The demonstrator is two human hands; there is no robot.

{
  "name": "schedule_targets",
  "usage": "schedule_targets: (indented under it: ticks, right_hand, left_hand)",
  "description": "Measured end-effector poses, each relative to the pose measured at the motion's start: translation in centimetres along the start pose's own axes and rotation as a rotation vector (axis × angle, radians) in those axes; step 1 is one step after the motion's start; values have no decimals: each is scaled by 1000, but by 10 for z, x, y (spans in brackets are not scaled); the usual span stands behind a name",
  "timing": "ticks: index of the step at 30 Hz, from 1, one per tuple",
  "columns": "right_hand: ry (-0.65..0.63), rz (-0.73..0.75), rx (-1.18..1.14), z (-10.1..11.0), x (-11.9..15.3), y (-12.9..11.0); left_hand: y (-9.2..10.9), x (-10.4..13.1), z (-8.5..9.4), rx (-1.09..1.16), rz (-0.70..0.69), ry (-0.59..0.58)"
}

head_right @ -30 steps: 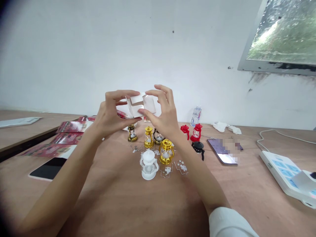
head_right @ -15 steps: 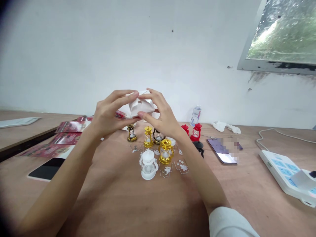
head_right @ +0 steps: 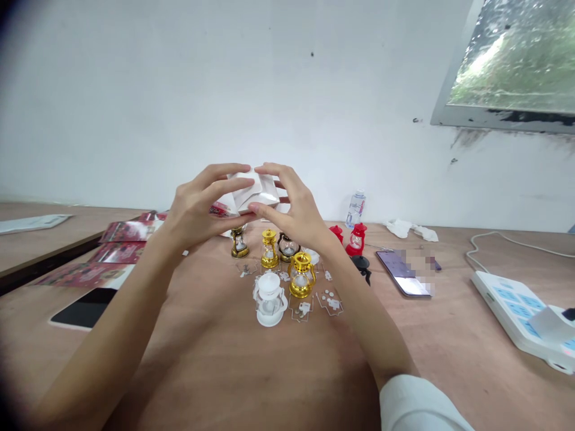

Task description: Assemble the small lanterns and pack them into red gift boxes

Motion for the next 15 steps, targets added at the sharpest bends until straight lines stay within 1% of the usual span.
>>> schedule_targets:
  ticks: [2, 7, 10, 15]
  right_hand:
    - [-5, 7, -10, -1, 0, 1]
    - [-12, 17, -33, -1, 0, 3]
    - [-20, 13, -12, -2, 0, 4]
    - [-24, 24, 10, -3, 0, 5]
  left_hand:
    - [-1, 1, -2, -28, -18, -2]
    - [-4, 2, -3, -18, -81, 57]
    - [-3, 1, -4, -41, -85, 48]
    - [-2, 1, -6, -77, -51, 10]
Point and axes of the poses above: each hand's wrist, its own x-axis away from the middle knuckle, its own z-axis out of the back of the hand, y = z × x, the point moved 4 cm from there along -x, towards the middle knuckle, and after that the axes turned 4 degrees about x, right-handed, at the moved point
